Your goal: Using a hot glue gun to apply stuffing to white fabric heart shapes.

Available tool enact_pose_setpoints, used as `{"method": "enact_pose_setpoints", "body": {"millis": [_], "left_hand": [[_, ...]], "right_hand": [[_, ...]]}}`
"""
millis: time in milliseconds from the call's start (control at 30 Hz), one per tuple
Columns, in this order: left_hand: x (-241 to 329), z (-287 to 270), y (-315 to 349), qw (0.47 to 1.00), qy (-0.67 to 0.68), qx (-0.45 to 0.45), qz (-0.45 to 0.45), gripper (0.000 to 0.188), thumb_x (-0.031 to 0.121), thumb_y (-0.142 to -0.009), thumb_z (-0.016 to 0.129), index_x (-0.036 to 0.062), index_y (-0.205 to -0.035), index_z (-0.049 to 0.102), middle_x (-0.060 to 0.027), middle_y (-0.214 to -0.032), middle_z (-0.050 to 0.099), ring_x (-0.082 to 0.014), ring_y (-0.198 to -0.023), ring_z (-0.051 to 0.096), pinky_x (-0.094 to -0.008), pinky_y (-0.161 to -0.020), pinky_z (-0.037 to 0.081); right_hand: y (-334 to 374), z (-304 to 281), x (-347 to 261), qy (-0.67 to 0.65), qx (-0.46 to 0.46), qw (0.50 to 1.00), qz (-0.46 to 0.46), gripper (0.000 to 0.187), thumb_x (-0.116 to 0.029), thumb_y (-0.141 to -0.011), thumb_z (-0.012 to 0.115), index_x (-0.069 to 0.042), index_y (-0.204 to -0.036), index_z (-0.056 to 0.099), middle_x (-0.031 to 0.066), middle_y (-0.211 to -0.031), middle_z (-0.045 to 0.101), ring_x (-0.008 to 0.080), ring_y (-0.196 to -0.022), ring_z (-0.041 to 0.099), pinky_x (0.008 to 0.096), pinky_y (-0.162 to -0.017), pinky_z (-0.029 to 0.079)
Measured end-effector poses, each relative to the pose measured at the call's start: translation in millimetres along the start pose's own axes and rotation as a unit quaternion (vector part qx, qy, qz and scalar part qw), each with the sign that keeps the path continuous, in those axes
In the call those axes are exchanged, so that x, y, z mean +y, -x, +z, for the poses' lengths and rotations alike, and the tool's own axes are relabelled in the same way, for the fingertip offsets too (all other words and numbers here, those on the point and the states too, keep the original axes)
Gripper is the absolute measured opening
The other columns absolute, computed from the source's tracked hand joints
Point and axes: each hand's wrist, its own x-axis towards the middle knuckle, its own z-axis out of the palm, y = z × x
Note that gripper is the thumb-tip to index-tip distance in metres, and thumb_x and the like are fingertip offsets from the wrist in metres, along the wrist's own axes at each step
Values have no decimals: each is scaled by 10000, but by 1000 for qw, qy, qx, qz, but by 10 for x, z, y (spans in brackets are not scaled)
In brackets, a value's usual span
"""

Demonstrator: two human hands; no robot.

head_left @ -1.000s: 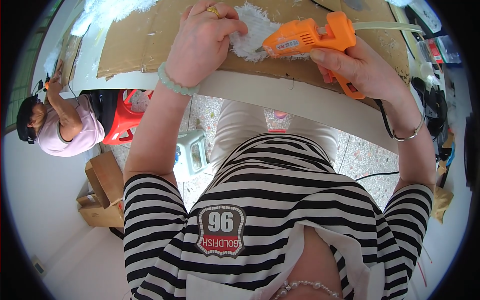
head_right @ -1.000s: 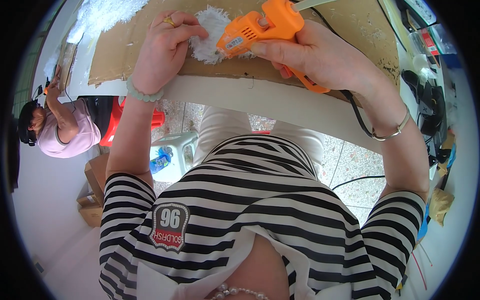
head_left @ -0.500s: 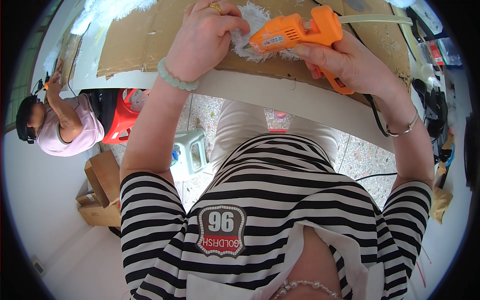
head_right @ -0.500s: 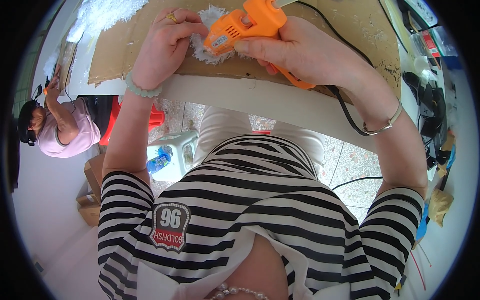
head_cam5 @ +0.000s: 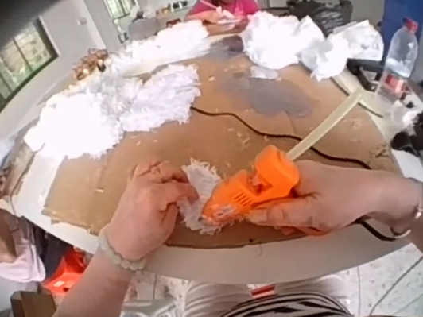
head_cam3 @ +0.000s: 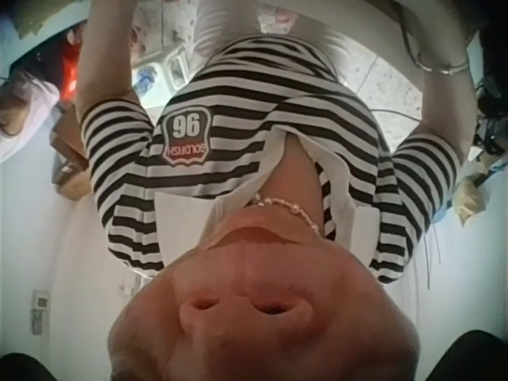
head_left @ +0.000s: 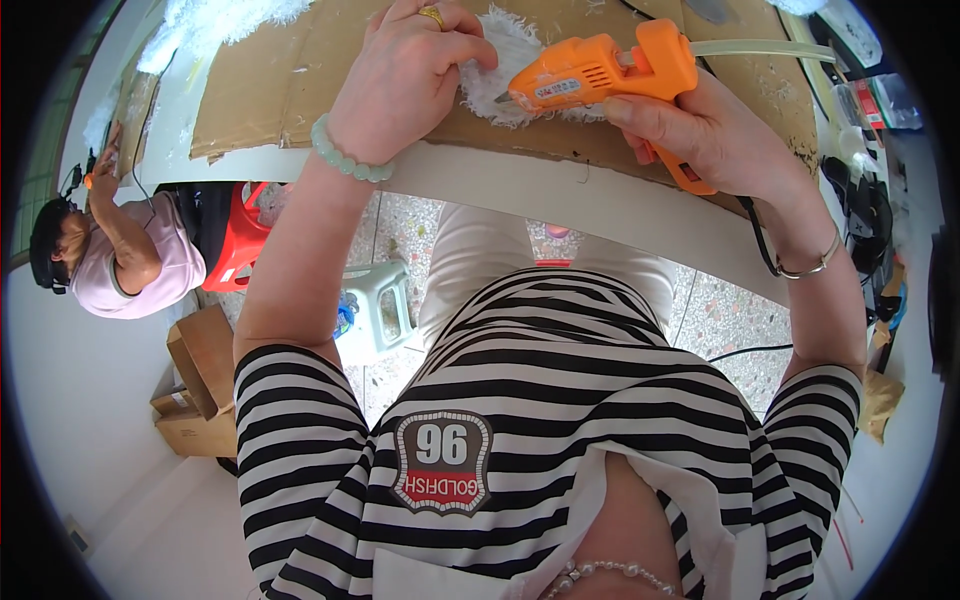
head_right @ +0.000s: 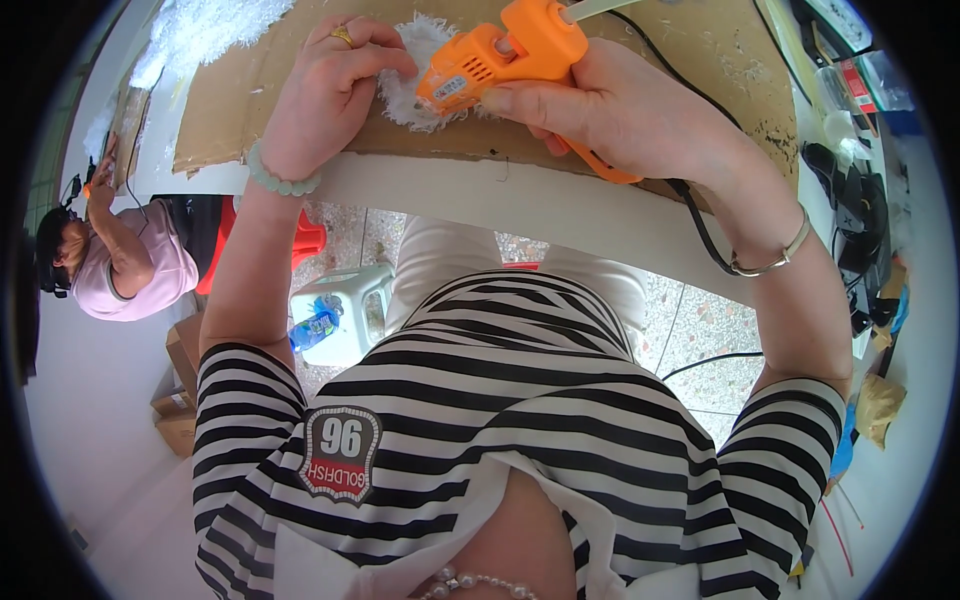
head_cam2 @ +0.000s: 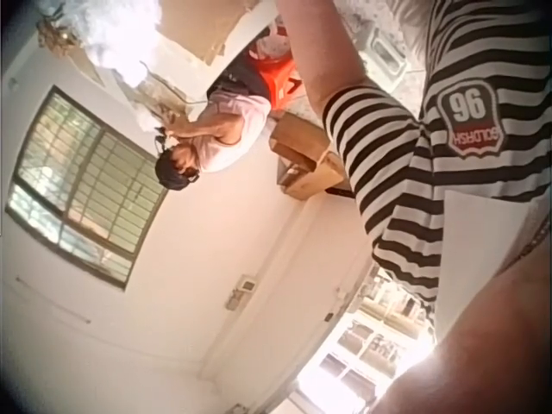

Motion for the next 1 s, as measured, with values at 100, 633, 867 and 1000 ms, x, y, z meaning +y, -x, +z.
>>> {"method": "enact_pose_setpoints", "body": {"millis": [100,633,867,1000], "left_hand": [[25,18,-19,1000,-1,-2,3,303,-121,-684,500,57,-862,669,-89,-963,618,-307,-944,552,-375,-879,433],[569,-2,155,992,27,105,-63,244,64,-609,768,94,-832,671,-34,-924,608,-249,-945,563,-438,-939,398],[662,184,78,986,-145,78,-15,209,108,-625,777,96,-799,661,-5,-923,595,-243,-1015,531,-533,-978,368],[573,211,-15,992,-102,66,-40,129,78,-669,729,94,-778,663,-4,-914,617,-272,-997,544,-479,-930,394]], "right_hand": [[128,-38,62,-37,29,998,-29,327,-386,-933,573,-62,-889,562,11,-738,539,114,-671,533,253,-622,432],[195,-48,186,-481,154,859,-83,367,-374,-967,497,-33,-1097,533,104,-929,628,220,-892,634,432,-856,539],[-91,74,44,-500,208,840,-36,332,-346,-972,483,-64,-1144,512,80,-913,609,199,-852,624,402,-814,558],[-147,85,211,-516,205,829,-68,330,-338,-978,464,-60,-1150,511,83,-915,600,200,-843,620,389,-813,558]]}}
